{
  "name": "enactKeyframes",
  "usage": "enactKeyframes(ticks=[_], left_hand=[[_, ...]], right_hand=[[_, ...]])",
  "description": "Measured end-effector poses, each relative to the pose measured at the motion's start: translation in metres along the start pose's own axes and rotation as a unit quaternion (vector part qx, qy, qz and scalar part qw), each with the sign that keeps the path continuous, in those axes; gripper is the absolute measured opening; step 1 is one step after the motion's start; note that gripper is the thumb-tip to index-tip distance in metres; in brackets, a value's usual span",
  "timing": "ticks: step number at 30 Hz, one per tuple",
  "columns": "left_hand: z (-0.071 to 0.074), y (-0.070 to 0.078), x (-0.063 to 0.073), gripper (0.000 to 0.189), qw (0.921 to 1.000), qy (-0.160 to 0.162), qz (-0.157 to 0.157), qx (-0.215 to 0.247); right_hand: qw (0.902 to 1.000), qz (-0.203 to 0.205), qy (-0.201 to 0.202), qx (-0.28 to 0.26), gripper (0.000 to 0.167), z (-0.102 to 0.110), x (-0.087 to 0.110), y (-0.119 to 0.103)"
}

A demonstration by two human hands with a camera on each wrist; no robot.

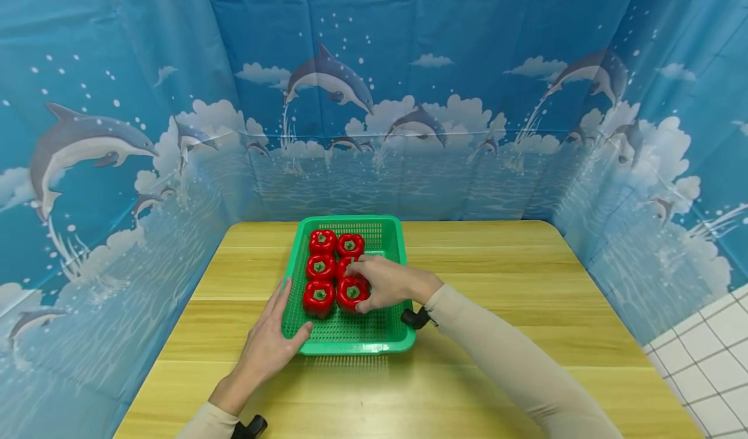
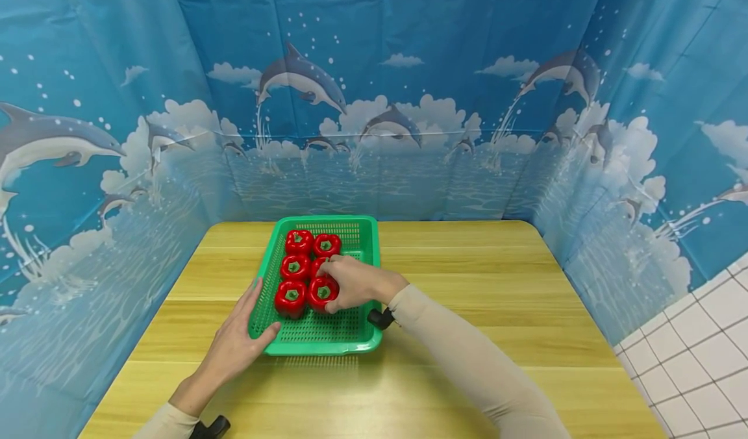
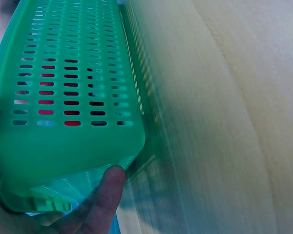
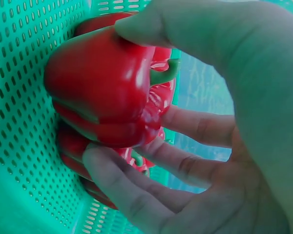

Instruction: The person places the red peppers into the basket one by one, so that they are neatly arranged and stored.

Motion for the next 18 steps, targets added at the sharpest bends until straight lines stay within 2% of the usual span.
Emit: enactKeyframes(ticks=[9, 18], left_hand=[[-0.0010, 0.0000, 0.0001, 0.103, 1.0000, 0.000, 0.001, 0.000], [-0.0008, 0.0007, -0.0002, 0.104, 1.0000, 0.004, -0.002, -0.002]], right_hand=[[0.9996, -0.015, 0.002, 0.024, 0.066, -0.0046, -0.0024, -0.0004], [0.9994, -0.032, 0.007, -0.006, 0.054, -0.0052, -0.0049, -0.0018]])
Point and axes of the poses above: each hand's wrist, its own x-axis away from the middle knuckle, its own z-axis out of the back of the hand, y = z × x, the point moved 3 cm from there along -x, towards the middle knuckle, and after that the axes turned 14 degrees about -z, right-handed, at the moved point
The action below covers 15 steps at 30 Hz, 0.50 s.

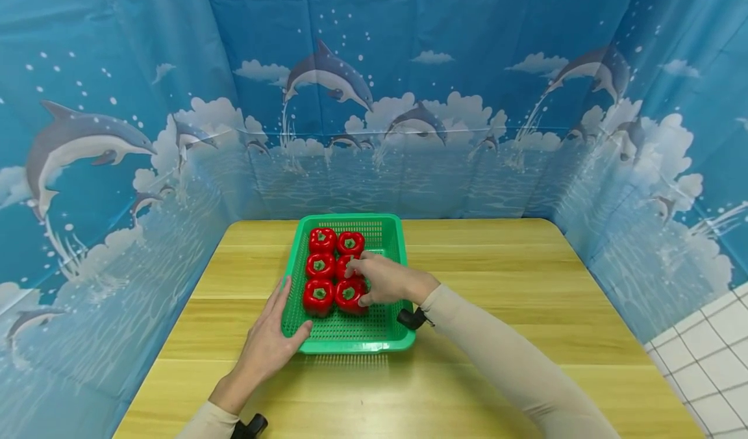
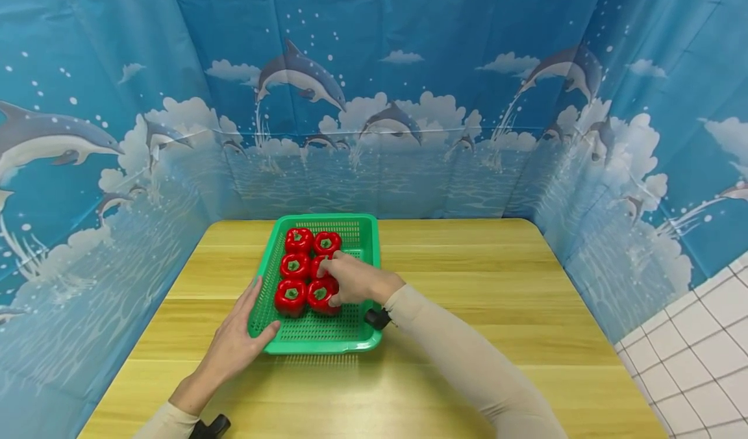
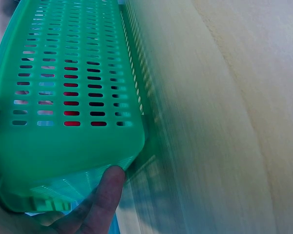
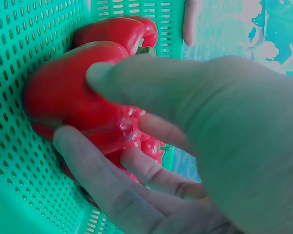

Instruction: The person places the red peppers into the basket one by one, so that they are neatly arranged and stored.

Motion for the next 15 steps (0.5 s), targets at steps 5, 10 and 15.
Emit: enactKeyframes(ticks=[5, 10, 15], left_hand=[[0.0004, 0.0003, 0.0000, 0.104, 1.0000, 0.002, -0.001, 0.000], [0.0000, 0.0002, -0.0004, 0.104, 1.0000, 0.001, -0.002, 0.000], [0.0002, 0.0003, -0.0005, 0.103, 1.0000, -0.002, -0.001, 0.003]], right_hand=[[0.9999, 0.003, -0.004, 0.011, 0.050, 0.0007, 0.0022, -0.0020], [1.0000, 0.004, -0.002, 0.005, 0.051, 0.0006, 0.0042, -0.0024], [1.0000, 0.006, -0.002, 0.005, 0.052, 0.0010, 0.0058, -0.0022]])
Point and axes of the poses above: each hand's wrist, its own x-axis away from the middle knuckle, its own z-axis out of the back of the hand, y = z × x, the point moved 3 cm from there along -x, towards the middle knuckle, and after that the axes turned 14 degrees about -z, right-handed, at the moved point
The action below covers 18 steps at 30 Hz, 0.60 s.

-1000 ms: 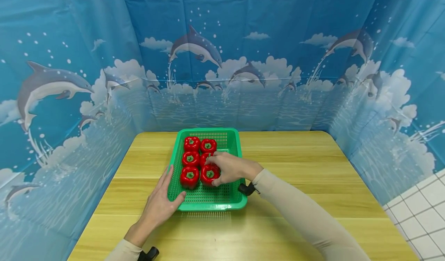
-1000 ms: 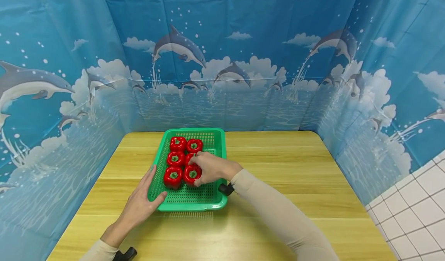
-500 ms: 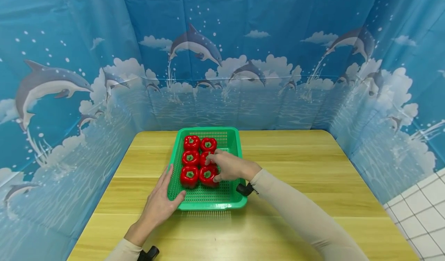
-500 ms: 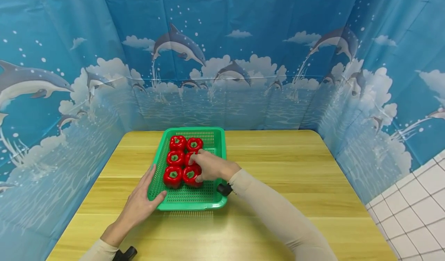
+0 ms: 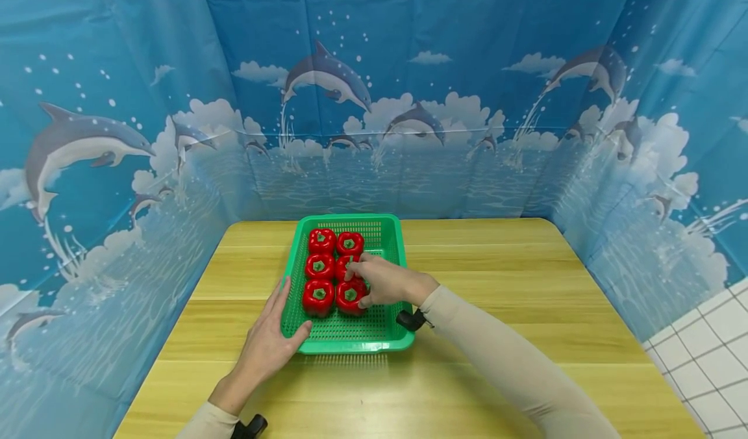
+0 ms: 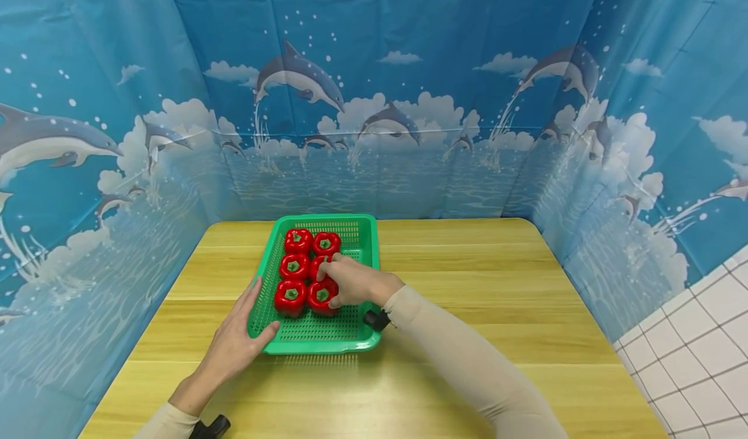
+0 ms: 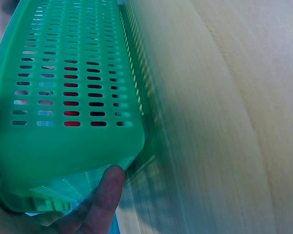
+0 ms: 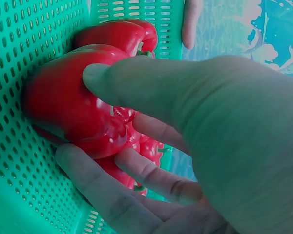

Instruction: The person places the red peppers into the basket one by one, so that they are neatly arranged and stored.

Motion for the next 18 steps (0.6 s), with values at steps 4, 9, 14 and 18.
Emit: enactKeyframes(ticks=[4, 9, 14, 18], left_hand=[[0.0006, 0.0002, -0.0002, 0.103, 1.0000, -0.001, 0.002, 0.002], [0.0011, 0.0002, 0.0003, 0.103, 1.0000, -0.002, 0.004, 0.003], [0.0009, 0.0004, 0.0006, 0.103, 1.0000, 0.000, 0.003, 0.003], [0.0007, 0.0009, 0.0006, 0.103, 1.0000, 0.005, -0.002, 0.001]], right_hand=[[1.0000, 0.000, -0.001, -0.002, 0.051, 0.0009, 0.0015, 0.0007], [1.0000, -0.001, -0.004, -0.004, 0.051, 0.0009, 0.0020, 0.0019], [1.0000, -0.001, -0.009, -0.003, 0.051, -0.0004, 0.0019, 0.0018], [0.9999, -0.001, -0.012, -0.004, 0.052, -0.0013, 0.0025, 0.0016]])
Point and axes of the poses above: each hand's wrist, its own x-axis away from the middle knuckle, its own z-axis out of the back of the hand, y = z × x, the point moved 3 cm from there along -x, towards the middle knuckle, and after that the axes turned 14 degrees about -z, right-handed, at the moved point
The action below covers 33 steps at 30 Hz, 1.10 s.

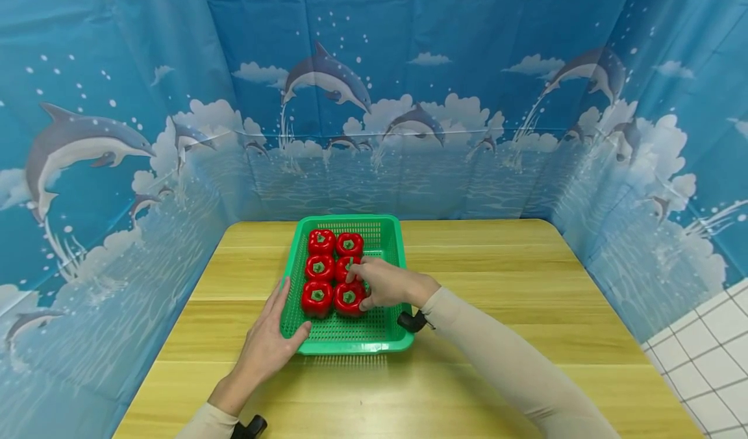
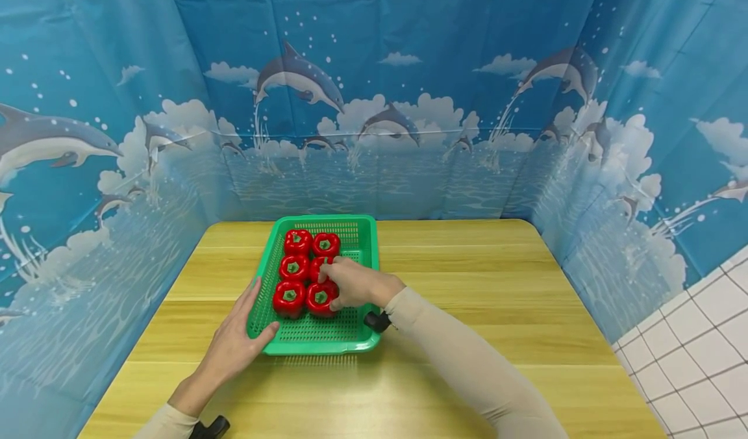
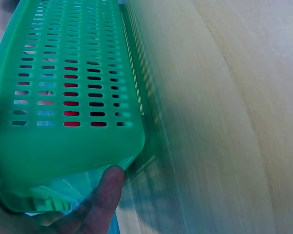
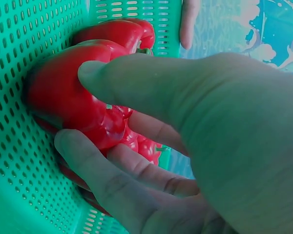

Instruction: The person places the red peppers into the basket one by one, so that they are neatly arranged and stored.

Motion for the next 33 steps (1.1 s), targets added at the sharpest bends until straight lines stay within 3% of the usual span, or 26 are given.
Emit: enactKeyframes(ticks=[13, 25, 33], left_hand=[[-0.001, 0.000, 0.001, 0.102, 0.9999, 0.009, -0.008, -0.007], [-0.001, 0.001, 0.000, 0.103, 0.9999, 0.006, -0.006, -0.007], [-0.001, 0.001, 0.001, 0.103, 1.0000, 0.002, -0.001, -0.005]], right_hand=[[0.9999, 0.009, 0.006, -0.012, 0.049, 0.003, 0.005, 0.004], [0.9965, -0.001, 0.014, -0.082, 0.050, 0.013, 0.027, 0.013], [0.9932, -0.001, 0.062, -0.098, 0.046, 0.019, 0.041, 0.021]])
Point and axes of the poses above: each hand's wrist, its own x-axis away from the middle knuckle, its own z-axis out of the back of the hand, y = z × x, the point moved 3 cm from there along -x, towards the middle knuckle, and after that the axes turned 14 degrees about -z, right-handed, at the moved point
